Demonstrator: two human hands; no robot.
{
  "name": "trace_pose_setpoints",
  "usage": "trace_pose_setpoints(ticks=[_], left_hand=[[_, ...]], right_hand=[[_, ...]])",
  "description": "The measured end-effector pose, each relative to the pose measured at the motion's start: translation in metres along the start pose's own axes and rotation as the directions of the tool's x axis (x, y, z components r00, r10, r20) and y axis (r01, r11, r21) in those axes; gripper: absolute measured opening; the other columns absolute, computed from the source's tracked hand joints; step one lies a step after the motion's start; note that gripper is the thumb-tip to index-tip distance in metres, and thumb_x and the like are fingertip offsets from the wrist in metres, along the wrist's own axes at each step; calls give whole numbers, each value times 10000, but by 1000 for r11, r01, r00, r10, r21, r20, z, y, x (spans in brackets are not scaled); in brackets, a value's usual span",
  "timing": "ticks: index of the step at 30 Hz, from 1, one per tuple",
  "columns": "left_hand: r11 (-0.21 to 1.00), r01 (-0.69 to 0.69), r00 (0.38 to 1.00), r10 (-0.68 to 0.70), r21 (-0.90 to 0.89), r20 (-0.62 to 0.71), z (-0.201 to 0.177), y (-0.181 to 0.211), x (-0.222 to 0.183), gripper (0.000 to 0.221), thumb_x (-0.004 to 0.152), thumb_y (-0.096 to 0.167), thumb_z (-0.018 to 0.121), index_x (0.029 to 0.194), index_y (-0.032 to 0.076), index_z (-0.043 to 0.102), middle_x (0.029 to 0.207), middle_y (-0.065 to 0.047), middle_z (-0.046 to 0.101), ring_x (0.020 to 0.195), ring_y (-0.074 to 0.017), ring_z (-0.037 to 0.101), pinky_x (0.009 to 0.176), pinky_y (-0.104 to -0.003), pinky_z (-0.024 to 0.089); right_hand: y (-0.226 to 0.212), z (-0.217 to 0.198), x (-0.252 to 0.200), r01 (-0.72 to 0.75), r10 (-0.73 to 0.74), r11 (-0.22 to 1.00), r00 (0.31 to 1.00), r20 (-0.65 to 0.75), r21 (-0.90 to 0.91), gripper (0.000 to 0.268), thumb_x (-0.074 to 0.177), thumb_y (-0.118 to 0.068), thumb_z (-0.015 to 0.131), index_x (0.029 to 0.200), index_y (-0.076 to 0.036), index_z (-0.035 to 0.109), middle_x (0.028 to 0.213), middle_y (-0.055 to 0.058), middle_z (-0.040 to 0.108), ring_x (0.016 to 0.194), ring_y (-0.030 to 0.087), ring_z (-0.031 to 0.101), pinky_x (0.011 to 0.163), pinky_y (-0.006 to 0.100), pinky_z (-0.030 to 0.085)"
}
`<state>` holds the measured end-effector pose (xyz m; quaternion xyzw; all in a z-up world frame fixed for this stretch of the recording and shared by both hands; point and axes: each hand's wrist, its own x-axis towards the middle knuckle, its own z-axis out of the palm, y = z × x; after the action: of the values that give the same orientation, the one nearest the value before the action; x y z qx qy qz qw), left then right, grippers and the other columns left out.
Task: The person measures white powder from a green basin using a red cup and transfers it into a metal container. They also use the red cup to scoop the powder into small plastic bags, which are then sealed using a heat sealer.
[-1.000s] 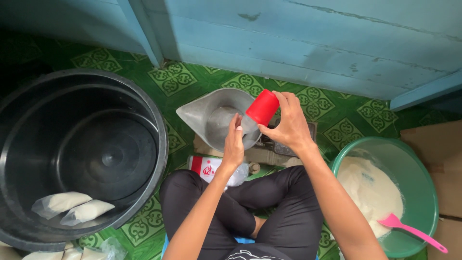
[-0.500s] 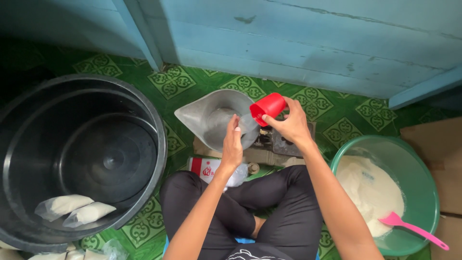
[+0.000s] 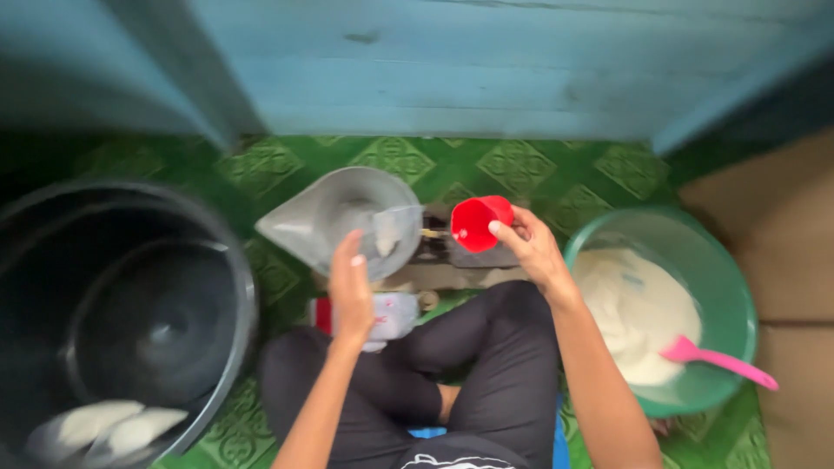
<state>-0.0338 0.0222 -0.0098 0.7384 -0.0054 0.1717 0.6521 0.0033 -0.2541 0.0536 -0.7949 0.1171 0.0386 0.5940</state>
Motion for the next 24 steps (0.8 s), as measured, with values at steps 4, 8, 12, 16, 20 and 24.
trace_pose_setpoints(ticks=[4,8,12,16,20,24], left_hand=[[986,-116,993,116,119,11,-13,46,-16,286,1036,150,430,1221,15,602,1215,-141,636,1160,-280,604,990,-378,464],[927,-284,959,269,244,93,-16,60,-46,210,1008,78,470,988,-7,660,994,-125,674,923,-278,646,885,-368,500],[926,-250,959,196,282,205,-23,12,-84,192,973,38,501,936,18,689,940,-80,708,882,-238,674,889,-351,525],[839,79,932,-253,539,258,-38,-49,-115,190,895,134,595,990,163,756,980,21,752,910,-130,695,896,-255,500],[745,254,885,-437,617,163,-29,-30,-129,183,906,168,602,941,135,779,960,9,775,883,-121,709,838,-252,558],[782,211,909,-378,587,178,-31,-42,-138,199,887,141,597,979,155,773,923,47,772,873,-70,712,835,-216,551]], right_hand=[[20,-42,-31,-51,60,990,996,-66,132,570,828,-352,699,1288,-28,604,1129,131,668,1027,189,635,853,355,545],[32,-82,-69,-144,185,958,971,-151,248,484,845,-320,606,1251,-56,622,1135,45,682,1039,135,627,891,320,514],[79,-127,-87,-282,346,931,886,-308,233,474,820,-408,617,1202,-128,646,1089,-13,654,1011,101,588,860,302,481],[119,-159,-100,-415,403,904,753,-520,100,572,738,-469,660,1197,-128,668,1090,42,698,1010,184,616,852,325,480],[210,-180,-105,-572,286,800,629,-723,-181,807,654,-566,731,1268,-66,574,1152,217,559,1167,399,502,1044,431,377],[224,-170,-112,-571,207,783,611,-764,-245,834,608,-509,813,1258,-46,568,1156,216,531,1151,406,491,1027,445,390]])
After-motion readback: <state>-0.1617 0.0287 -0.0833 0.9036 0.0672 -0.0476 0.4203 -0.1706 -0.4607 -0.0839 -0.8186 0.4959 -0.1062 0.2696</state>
